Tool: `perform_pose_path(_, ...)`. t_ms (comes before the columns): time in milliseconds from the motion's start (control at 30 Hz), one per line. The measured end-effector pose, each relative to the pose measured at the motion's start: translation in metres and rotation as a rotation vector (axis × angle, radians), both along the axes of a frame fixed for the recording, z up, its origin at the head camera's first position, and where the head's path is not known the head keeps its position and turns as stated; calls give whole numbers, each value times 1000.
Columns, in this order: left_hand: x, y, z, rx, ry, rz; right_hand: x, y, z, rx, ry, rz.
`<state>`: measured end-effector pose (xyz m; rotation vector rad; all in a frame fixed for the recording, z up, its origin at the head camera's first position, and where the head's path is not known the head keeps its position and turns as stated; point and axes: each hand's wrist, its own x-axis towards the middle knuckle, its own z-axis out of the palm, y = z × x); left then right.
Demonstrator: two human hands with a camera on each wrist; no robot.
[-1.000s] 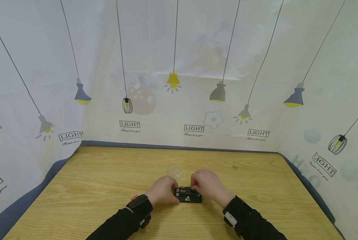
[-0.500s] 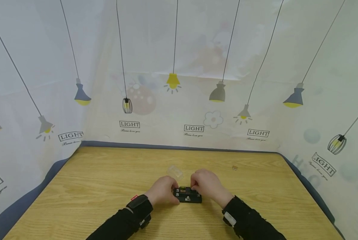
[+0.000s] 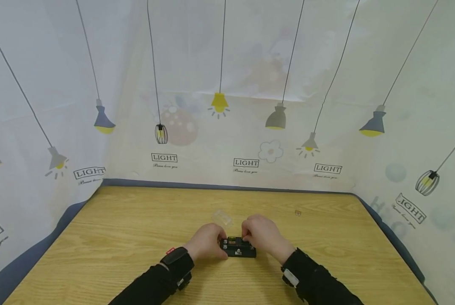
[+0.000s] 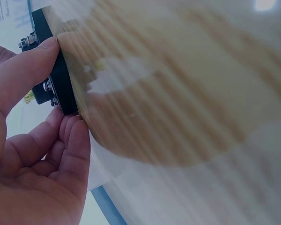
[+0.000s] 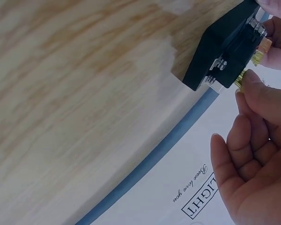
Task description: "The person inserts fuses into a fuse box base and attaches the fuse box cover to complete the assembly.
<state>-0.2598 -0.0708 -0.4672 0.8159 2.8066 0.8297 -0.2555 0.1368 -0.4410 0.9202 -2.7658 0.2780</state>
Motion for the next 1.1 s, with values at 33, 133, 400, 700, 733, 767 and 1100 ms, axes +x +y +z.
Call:
perform_pose_path(33, 0, 0, 0, 1, 4, -3, 0, 0, 0, 0, 0, -2)
perform_pose_path(133, -1, -1, 0, 0, 5, -9, 0, -1, 1, 1, -1, -10)
perform_pose_path(400, -2, -1, 1, -2, -4, -14, -1, -2, 0, -1, -1, -20)
perform_pose_path(700, -1, 0, 1, -16, 10, -4, -3, -2, -1, -3, -21, -24)
perform_pose_path(733, -1, 0, 1, -16, 10, -4, -3, -2, -1, -3, -24, -24)
perform_pose_path(767, -1, 0, 1, -14, 7, -6, -3, -2, -1, -3, -27, -23)
perform_pose_path(1100, 1, 0, 3, -7, 3, -8, -3, -2, -2, -3, -35, -24)
